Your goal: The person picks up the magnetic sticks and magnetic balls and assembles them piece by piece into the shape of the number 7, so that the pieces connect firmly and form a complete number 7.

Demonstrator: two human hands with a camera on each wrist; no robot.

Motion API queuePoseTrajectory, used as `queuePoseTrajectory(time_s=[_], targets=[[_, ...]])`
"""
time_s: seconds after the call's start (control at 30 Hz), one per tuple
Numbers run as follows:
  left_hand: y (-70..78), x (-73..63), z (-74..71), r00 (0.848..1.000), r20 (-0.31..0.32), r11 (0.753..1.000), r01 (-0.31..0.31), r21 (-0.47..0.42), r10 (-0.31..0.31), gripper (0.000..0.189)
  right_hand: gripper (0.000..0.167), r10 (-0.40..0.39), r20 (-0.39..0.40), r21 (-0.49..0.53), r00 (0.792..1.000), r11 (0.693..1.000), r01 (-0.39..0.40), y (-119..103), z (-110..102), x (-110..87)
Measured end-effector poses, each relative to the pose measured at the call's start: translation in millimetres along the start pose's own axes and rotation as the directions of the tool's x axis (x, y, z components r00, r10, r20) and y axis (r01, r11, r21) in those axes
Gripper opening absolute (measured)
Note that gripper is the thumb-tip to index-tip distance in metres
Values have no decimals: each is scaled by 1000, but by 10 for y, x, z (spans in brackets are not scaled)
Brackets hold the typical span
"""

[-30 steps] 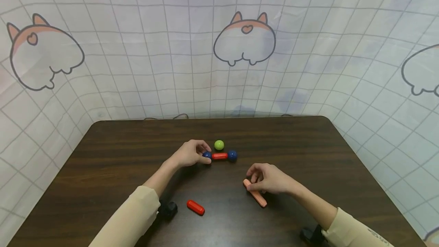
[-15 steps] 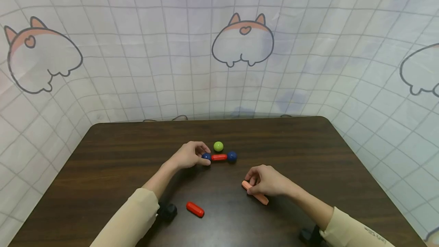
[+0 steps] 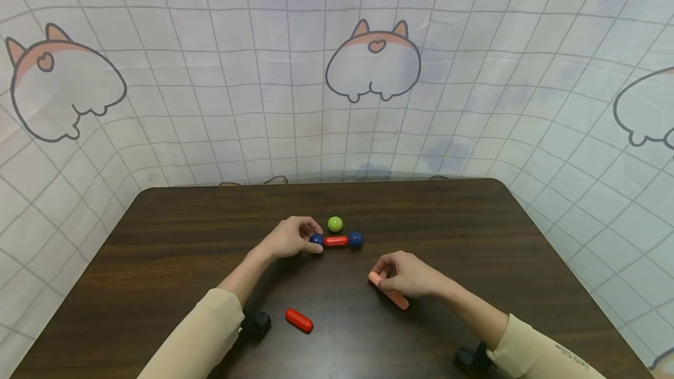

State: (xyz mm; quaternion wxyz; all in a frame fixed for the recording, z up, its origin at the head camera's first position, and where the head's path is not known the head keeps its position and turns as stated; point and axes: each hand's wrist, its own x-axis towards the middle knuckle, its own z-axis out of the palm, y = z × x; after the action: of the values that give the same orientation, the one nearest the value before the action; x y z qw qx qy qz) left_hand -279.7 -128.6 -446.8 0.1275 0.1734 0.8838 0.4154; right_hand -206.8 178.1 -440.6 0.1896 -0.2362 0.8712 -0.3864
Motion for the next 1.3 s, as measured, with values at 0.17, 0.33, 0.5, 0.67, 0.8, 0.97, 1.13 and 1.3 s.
queuePoseTrajectory(time_s=[0.17,0.33,0.5,0.67,0.8,0.97,1.13,1.3], targets=[[-17,1,4,1000,2,1000,5,-1,-5,26,19,26,30,77,999,997,-28,-7,-5,18],[-31,-1,6,1000,1,1000,-6,-10,6,26,23,51,53,165,997,984,-59,1,-19,44],[-49,0,17,1000,-1,1000,-5,-19,5,26,27,68,84,254,994,963,-87,-3,-26,67],[-50,4,14,1000,-4,1000,-8,-12,8,25,30,83,88,286,993,952,-105,-22,-33,95],[-46,7,5,1000,-3,1000,-12,-11,12,26,33,102,85,323,991,938,-124,-23,-35,132],[-34,3,-2,1000,0,1000,-15,-16,15,27,37,124,80,391,989,909,-146,-12,-17,183],[-51,9,7,1000,4,1000,-12,-21,12,27,42,127,72,428,989,892,-146,-6,1,229],[-46,5,1,1000,-6,1000,-8,-17,8,26,46,132,62,456,989,878,-146,17,2,299]])
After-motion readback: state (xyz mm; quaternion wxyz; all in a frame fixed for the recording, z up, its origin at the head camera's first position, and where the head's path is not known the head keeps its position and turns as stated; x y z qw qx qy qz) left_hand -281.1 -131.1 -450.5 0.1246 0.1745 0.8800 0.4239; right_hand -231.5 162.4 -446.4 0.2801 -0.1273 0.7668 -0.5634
